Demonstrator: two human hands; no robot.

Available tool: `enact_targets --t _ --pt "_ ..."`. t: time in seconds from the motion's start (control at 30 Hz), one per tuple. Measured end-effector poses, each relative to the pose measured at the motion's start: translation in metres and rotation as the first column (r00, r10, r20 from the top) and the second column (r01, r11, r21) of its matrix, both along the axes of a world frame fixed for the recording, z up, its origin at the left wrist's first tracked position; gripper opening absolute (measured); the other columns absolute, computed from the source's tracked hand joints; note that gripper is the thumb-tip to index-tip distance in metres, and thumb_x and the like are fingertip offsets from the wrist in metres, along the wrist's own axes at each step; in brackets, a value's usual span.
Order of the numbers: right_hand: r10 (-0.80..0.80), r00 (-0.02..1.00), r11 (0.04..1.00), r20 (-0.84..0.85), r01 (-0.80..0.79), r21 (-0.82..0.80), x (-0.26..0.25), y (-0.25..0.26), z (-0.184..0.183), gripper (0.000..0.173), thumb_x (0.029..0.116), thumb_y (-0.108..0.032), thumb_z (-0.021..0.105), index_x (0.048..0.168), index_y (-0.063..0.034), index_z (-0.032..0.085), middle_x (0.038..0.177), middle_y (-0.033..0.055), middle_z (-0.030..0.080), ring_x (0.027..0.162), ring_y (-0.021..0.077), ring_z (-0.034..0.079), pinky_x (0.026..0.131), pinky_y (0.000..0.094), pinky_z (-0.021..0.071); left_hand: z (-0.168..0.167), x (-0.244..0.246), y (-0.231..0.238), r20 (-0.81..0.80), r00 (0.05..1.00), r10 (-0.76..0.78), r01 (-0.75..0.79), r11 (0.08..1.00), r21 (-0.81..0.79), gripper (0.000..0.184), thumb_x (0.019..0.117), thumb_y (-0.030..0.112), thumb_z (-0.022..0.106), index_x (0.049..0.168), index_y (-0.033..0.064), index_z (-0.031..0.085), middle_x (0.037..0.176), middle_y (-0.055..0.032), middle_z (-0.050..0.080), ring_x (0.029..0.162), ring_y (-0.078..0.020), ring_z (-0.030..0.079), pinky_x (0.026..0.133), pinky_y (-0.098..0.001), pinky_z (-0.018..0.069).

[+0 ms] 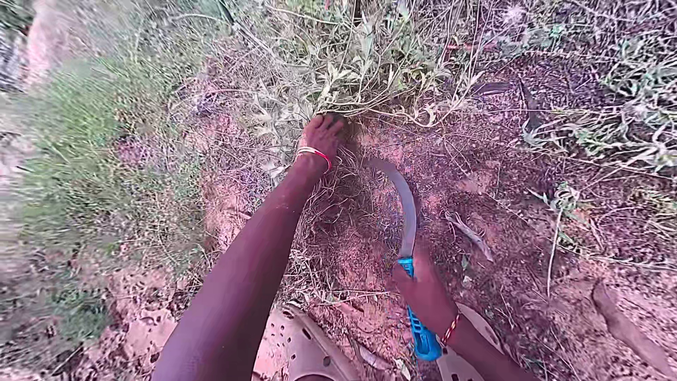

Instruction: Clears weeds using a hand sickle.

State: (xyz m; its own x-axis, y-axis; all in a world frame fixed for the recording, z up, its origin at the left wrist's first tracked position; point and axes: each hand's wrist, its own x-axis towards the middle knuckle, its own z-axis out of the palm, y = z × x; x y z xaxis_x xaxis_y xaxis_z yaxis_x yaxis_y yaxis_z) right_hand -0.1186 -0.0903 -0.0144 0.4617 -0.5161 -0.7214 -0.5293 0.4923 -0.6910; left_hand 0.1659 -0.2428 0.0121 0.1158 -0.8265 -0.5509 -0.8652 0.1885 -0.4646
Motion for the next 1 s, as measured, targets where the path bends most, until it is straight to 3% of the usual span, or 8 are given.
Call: enact_targets --t 0.13,0.27,0.4,0.5,0.63,0.77,0.87,1.0 --pt "0.044 0.997 0.996 -0.057 -0.049 -0.073 0.048 -0.057 -0.029 0.064 0.1036 -0.016 0.055 0.158 0.0011 0.025 0.12 0.0236 0.064 0.101 0.0327 0.069 0.09 0.0481 0.0559 0.011 0.014 0.007 0.035 0.999 -0.036 0.034 0.998 0.044 0.06 0.0906 0.02 0.075 0.147 0.0151 0.057 0.166 -0.0048 0.038 0.153 -0.0364 0.03 0.118 -0.0589 0.0282" --pt "0.015 1.0 0.994 0.012 -0.017 0.112 0.007 0.028 -0.008 0.057 0.0982 -0.014 0.057 0.148 0.0046 0.037 0.106 0.0201 0.064 0.088 0.0275 0.067 0.081 0.044 0.0555 0.007 0.02 0.007 -0.022 0.999 -0.048 0.048 0.999 0.011 0.04 0.0948 0.0 0.061 0.133 0.0087 0.068 0.159 -0.01 0.046 0.152 -0.0383 0.033 0.119 -0.0599 0.0267" --pt "0.009 0.995 0.984 0.099 -0.027 0.178 -0.042 0.073 -0.001 0.073 0.0912 -0.01 0.06 0.154 0.0114 0.029 0.108 0.0268 0.065 0.086 0.0321 0.068 0.08 0.0481 0.0562 0.009 0.014 -0.001 0.03 0.999 -0.029 0.029 1.0 -0.002 0.027 0.0951 -0.003 0.058 0.116 0.0012 0.074 0.153 -0.0108 0.054 0.151 -0.036 0.036 0.12 -0.056 0.0269" --pt "-0.151 0.987 0.988 0.061 0.148 0.054 -0.019 0.044 -0.004 0.066 0.0939 -0.013 0.06 0.151 0.0085 0.035 0.107 0.0229 0.065 0.089 0.0292 0.067 0.083 0.0452 0.0552 0.003 0.023 0.007 -0.061 0.994 -0.092 0.089 0.995 -0.052 0.043 0.0879 0.008 0.076 0.131 0.0092 0.07 0.155 -0.0099 0.052 0.149 -0.0385 0.037 0.117 -0.0609 0.0302" --pt "-0.419 0.896 0.903 0.148 0.428 -0.033 0.03 -0.014 -0.023 0.06 0.0964 -0.008 0.057 0.15 0.0072 0.033 0.095 0.0152 0.062 0.065 0.0185 0.064 0.063 0.0379 0.0578 0.018 0.031 0.021 -0.065 0.992 -0.113 0.111 0.993 -0.028 0.051 0.0875 0.009 0.078 0.137 0.0094 0.065 0.156 -0.0097 0.051 0.145 -0.0407 0.043 0.114 -0.0627 0.0331" --pt "-0.151 0.983 0.988 0.102 0.154 -0.026 0.073 -0.07 -0.045 0.057 0.1013 -0.013 0.056 0.152 0.0025 0.033 0.109 0.0201 0.064 0.083 0.0257 0.069 0.078 0.043 0.058 0.015 0.035 0.016 -0.062 0.985 -0.158 0.155 0.987 -0.05 0.052 0.0853 0.011 0.081 0.136 0.0105 0.066 0.153 -0.01 0.054 0.143 -0.04 0.045 0.109 -0.0617 0.0379" --pt "0.025 0.997 0.999 0.076 -0.027 0.036 0.065 -0.033 -0.031 0.062 0.1018 -0.014 0.056 0.155 0.0049 0.03 0.125 0.0251 0.061 0.11 0.0322 0.065 0.098 0.0456 0.0513 0.02 0.041 0.023 -0.085 0.985 -0.149 0.145 0.988 -0.05 0.049 0.0866 -0.001 0.074 0.134 0.0118 0.068 0.151 -0.0106 0.055 0.142 -0.0407 0.045 0.109 -0.0625 0.0376" --pt "0.043 0.996 0.994 0.078 -0.051 0.098 0.045 -0.032 -0.01 0.067 0.1018 -0.013 0.054 0.159 0.0007 0.022 0.117 0.0212 0.062 0.092 0.0281 0.068 0.084 0.0438 0.0563 0.019 0.049 0.018 -0.107 0.976 -0.187 0.183 0.982 -0.051 0.054 0.0848 -0.002 0.073 0.136 0.0146 0.067 0.154 -0.0088 0.053 0.145 -0.0407 0.042 0.111 -0.0635 0.0353"
